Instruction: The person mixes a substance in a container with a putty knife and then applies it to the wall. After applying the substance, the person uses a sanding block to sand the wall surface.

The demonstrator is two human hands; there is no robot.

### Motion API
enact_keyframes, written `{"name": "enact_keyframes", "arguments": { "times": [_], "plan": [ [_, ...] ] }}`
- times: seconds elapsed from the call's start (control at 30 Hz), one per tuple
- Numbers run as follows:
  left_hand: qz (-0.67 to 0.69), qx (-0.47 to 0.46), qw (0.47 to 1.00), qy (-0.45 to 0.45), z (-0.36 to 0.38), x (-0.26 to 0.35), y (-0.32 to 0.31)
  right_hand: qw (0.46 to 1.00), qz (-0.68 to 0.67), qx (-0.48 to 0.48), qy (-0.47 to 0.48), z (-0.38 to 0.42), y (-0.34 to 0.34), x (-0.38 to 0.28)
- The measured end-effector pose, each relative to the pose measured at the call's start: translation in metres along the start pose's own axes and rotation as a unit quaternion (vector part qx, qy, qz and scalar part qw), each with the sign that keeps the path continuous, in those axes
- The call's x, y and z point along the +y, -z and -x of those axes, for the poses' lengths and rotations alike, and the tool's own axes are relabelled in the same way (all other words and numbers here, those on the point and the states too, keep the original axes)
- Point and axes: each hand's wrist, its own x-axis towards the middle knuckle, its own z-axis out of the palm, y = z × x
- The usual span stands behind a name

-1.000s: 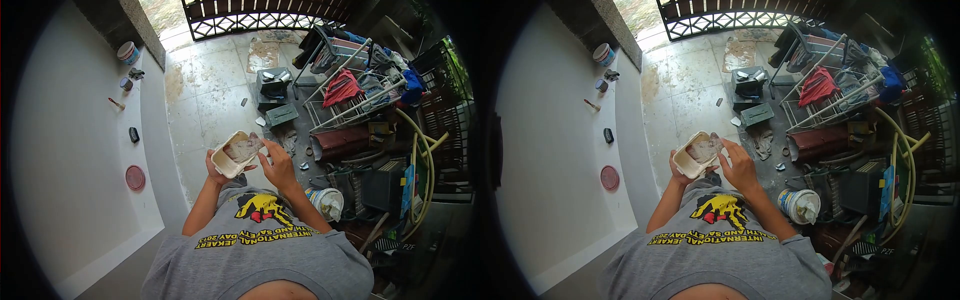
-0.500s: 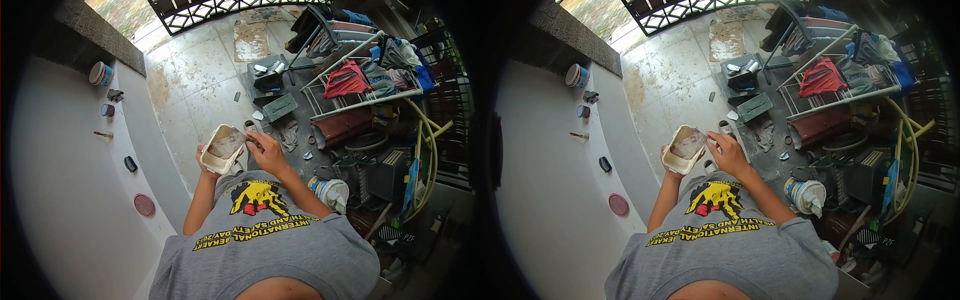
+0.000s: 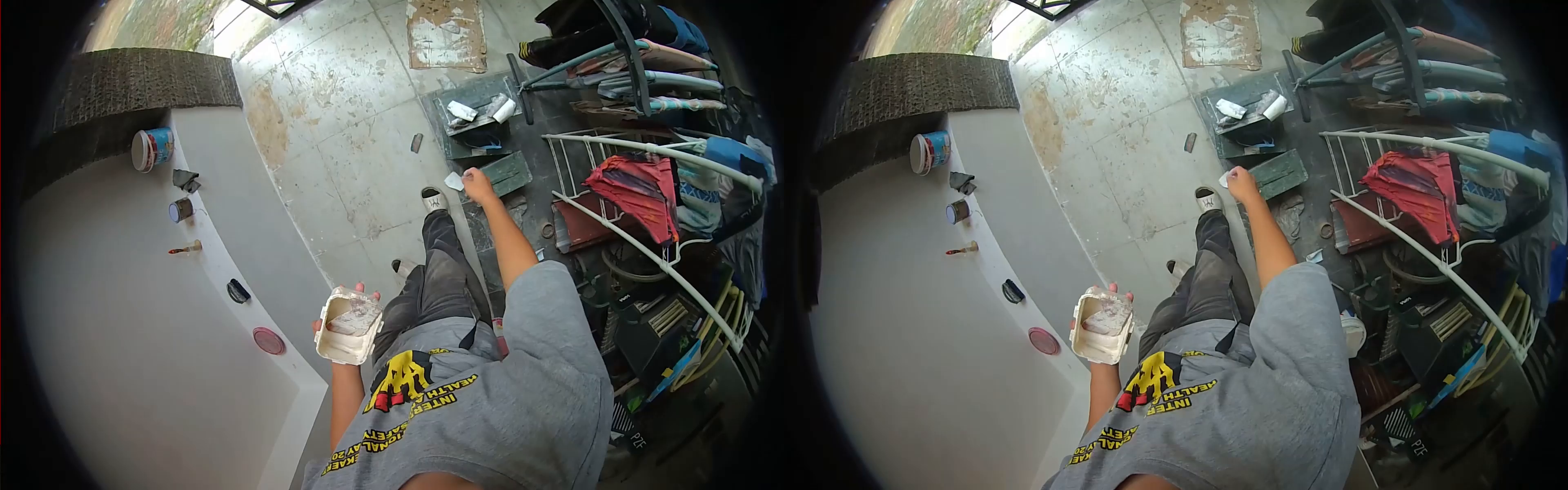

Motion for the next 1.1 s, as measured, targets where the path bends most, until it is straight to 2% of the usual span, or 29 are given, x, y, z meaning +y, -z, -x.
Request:
{"name": "enact_keyframes", "arguments": {
  "times": [0.03, 0.1, 0.13, 0.17, 0.2, 0.23, 0.27, 0.37, 0.43, 0.5, 0.57, 0.67, 0.77, 0.87, 0.9, 0.97, 1.0, 1.03, 1.1],
  "plan": [
    [-0.003, 0.006, 1.000, 0.010, -0.004, -0.003, 0.002, 0.984, 0.157, 0.066, 0.054, -0.032, 0.008, 0.018],
    [-0.011, 0.004, 0.999, 0.036, -0.015, -0.004, 0.007, 0.961, 0.257, 0.092, -0.042, -0.067, 0.032, 0.007],
    [-0.022, 0.043, 0.998, 0.041, -0.015, -0.005, 0.006, 0.985, 0.103, 0.075, -0.120, -0.083, 0.046, -0.012],
    [-0.034, 0.081, 0.995, 0.047, -0.015, -0.007, 0.005, 0.977, -0.053, 0.057, -0.200, -0.091, 0.051, -0.028],
    [-0.028, 0.108, 0.992, 0.054, -0.020, -0.009, 0.004, 0.958, -0.206, 0.069, -0.187, -0.103, 0.050, -0.034],
    [-0.022, 0.133, 0.989, 0.061, -0.026, -0.010, 0.004, 0.916, -0.354, 0.083, -0.169, -0.115, 0.048, -0.039],
    [-0.006, 0.152, 0.986, 0.075, -0.031, -0.010, 0.001, 0.912, -0.366, 0.082, -0.166, -0.124, 0.051, -0.046],
    [0.009, 0.110, 0.987, 0.119, -0.048, -0.011, -0.001, 0.905, -0.370, 0.105, -0.180, -0.154, 0.048, -0.048],
    [0.011, 0.147, 0.981, 0.124, -0.052, -0.012, -0.004, 0.883, -0.396, 0.101, -0.231, -0.171, 0.043, -0.049],
    [0.005, 0.151, 0.978, 0.141, -0.055, -0.008, 0.001, 0.891, -0.369, 0.097, -0.246, -0.184, 0.035, -0.052],
    [-0.011, 0.160, 0.977, 0.139, -0.054, -0.008, 0.011, 0.893, -0.362, 0.119, -0.238, -0.190, 0.022, -0.053],
    [-0.039, 0.188, 0.972, 0.133, -0.049, -0.004, 0.021, 0.894, -0.373, 0.187, -0.163, -0.194, -0.002, -0.040],
    [0.063, 0.098, 0.986, 0.116, -0.052, -0.006, 0.015, 0.863, -0.421, 0.240, -0.139, -0.160, -0.005, -0.058],
    [-0.004, 0.120, 0.989, 0.084, -0.039, -0.002, 0.024, 0.859, -0.458, 0.203, -0.106, -0.118, -0.006, -0.081],
    [0.017, 0.114, 0.991, 0.067, -0.034, -0.003, 0.022, 0.858, -0.469, 0.184, -0.099, -0.100, -0.007, -0.094],
    [0.058, 0.093, 0.994, 0.027, -0.033, 0.000, 0.014, 0.858, -0.504, 0.057, -0.084, -0.063, -0.007, -0.110],
    [0.057, 0.046, 0.997, 0.014, -0.036, 0.002, 0.012, 0.894, -0.439, 0.035, -0.079, -0.046, -0.009, -0.119],
    [0.065, 0.048, 0.997, -0.008, -0.030, 0.004, 0.012, 0.926, -0.371, 0.015, -0.069, -0.031, -0.011, -0.130],
    [0.084, 0.055, 0.994, -0.046, -0.015, 0.009, 0.010, 0.928, -0.372, -0.014, -0.007, -0.001, -0.008, -0.158]
  ]
}}
